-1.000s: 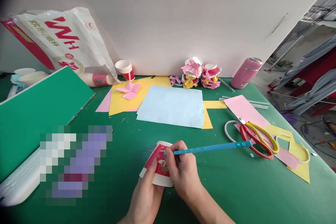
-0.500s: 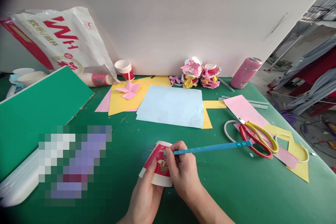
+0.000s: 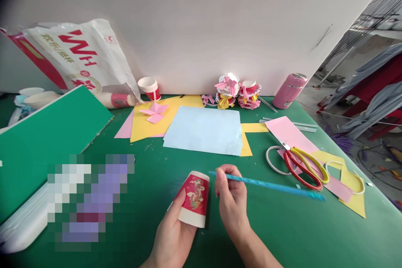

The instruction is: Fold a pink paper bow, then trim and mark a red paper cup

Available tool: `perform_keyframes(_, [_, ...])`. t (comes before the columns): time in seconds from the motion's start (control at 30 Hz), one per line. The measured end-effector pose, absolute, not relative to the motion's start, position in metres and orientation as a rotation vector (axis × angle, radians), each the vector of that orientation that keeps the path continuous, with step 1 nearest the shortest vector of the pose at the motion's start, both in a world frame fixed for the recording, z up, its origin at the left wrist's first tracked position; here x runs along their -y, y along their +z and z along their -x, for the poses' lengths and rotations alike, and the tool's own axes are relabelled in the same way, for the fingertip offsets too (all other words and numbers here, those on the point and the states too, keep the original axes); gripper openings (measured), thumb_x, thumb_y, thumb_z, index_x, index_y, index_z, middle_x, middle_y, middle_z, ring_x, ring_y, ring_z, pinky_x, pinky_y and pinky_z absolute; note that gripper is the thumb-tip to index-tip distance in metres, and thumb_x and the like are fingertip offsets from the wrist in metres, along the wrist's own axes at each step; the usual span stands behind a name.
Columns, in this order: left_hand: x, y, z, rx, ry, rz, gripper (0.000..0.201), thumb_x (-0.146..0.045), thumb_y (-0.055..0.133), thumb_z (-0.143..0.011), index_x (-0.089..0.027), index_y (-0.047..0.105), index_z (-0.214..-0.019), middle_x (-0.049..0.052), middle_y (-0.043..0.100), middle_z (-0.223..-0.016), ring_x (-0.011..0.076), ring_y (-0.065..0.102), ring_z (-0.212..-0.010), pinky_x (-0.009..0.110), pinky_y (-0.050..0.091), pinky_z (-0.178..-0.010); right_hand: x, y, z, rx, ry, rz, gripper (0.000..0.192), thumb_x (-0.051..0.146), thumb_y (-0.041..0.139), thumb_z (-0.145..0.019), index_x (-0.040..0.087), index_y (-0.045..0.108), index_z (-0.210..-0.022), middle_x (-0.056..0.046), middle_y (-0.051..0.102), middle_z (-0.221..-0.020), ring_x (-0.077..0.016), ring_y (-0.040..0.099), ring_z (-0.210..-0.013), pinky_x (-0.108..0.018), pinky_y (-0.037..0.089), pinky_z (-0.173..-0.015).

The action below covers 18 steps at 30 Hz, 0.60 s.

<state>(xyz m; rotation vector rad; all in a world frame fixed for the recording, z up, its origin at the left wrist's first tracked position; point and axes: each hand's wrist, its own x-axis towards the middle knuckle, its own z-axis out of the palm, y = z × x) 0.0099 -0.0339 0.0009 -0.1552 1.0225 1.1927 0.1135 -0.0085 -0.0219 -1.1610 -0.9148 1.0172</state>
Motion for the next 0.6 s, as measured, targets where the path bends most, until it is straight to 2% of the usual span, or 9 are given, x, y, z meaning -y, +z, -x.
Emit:
perform_keyframes(0.07, [0.032,0.005,-0.009,-1.031,1.174,0.196,0.035,-0.022,0.055,-0.083,-0.009,0.053,-0.116,0.015,0.070,-0.099,0.0228,0.066,-0.088,0.039,0.050,-0.085,0.005,-0.020,-0.116,0.833,0.952,1.170,0.015,0.036,0.047,-0.090,0.024,0.054,-0.092,0.007,0.042,-0.054,-0.0086,0.039,-0.048,-0.019,0.035,-0.048])
perform_keyframes(0.1, [0.031,0.007,-0.009,-1.007,1.157,0.215,0.035,-0.021,0.053,-0.084,-0.009,0.051,-0.117,0.015,0.070,-0.098,0.0224,0.066,-0.087,0.040,0.051,-0.084,0.005,-0.020,-0.117,0.829,0.930,1.194,0.016,0.037,0.049,-0.089,0.024,0.056,-0.093,0.005,0.049,-0.059,-0.0091,0.045,-0.053,-0.020,0.039,-0.052])
perform_keyframes(0.17, [0.029,0.011,-0.007,-0.930,1.115,0.248,0.036,-0.020,0.050,-0.085,-0.008,0.050,-0.119,0.015,0.070,-0.095,0.0225,0.067,-0.086,0.040,0.051,-0.084,0.006,-0.018,-0.119,0.891,0.952,1.233,0.016,0.037,0.052,-0.087,0.024,0.059,-0.094,-0.001,0.062,-0.081,-0.0127,0.057,-0.075,-0.022,0.045,-0.067])
perform_keyframes(0.23, [0.029,0.014,-0.004,-0.856,1.064,0.265,0.036,-0.019,0.048,-0.086,-0.007,0.050,-0.119,0.015,0.071,-0.093,0.0235,0.067,-0.088,0.041,0.050,-0.085,0.009,-0.017,-0.119,0.978,1.072,1.215,0.019,0.039,0.053,-0.087,0.024,0.058,-0.098,-0.004,0.063,-0.104,-0.0184,0.058,-0.096,-0.027,0.045,-0.081])
perform_keyframes(0.27, [0.029,0.015,-0.002,-0.829,1.043,0.266,0.035,-0.019,0.047,-0.086,-0.007,0.051,-0.119,0.015,0.071,-0.093,0.0241,0.066,-0.090,0.041,0.049,-0.086,0.010,-0.017,-0.119,1.007,1.142,1.192,0.021,0.040,0.052,-0.087,0.024,0.057,-0.101,-0.005,0.062,-0.110,-0.0204,0.057,-0.101,-0.029,0.045,-0.084])
perform_keyframes(0.4, [0.034,0.013,0.001,-0.773,1.041,0.209,0.032,-0.021,0.052,-0.083,-0.007,0.058,-0.111,0.015,0.070,-0.095,0.0252,0.064,-0.097,0.040,0.045,-0.093,0.013,-0.017,-0.116,1.010,1.255,1.153,0.021,0.041,0.051,-0.087,0.024,0.055,-0.100,-0.006,0.063,-0.111,-0.0209,0.060,-0.098,-0.030,0.048,-0.082])
perform_keyframes(0.53, [0.044,0.006,-0.002,-0.765,1.136,-0.042,0.037,-0.017,0.071,-0.068,-0.015,0.063,-0.104,0.011,0.068,-0.106,0.0273,0.058,-0.107,0.040,0.039,-0.098,0.012,-0.017,-0.115,1.024,1.234,1.175,0.022,0.041,0.052,-0.086,0.023,0.054,-0.099,-0.006,0.065,-0.108,-0.0206,0.061,-0.095,-0.029,0.048,-0.081])
perform_keyframes(0.6, [0.047,0.002,-0.004,-0.837,1.151,-0.121,0.037,-0.014,0.074,-0.064,-0.018,0.065,-0.100,0.009,0.068,-0.106,0.0283,0.057,-0.108,0.041,0.038,-0.099,0.011,-0.016,-0.115,1.042,1.214,1.186,0.023,0.042,0.053,-0.086,0.023,0.054,-0.098,-0.006,0.065,-0.107,-0.0205,0.061,-0.094,-0.029,0.048,-0.080])
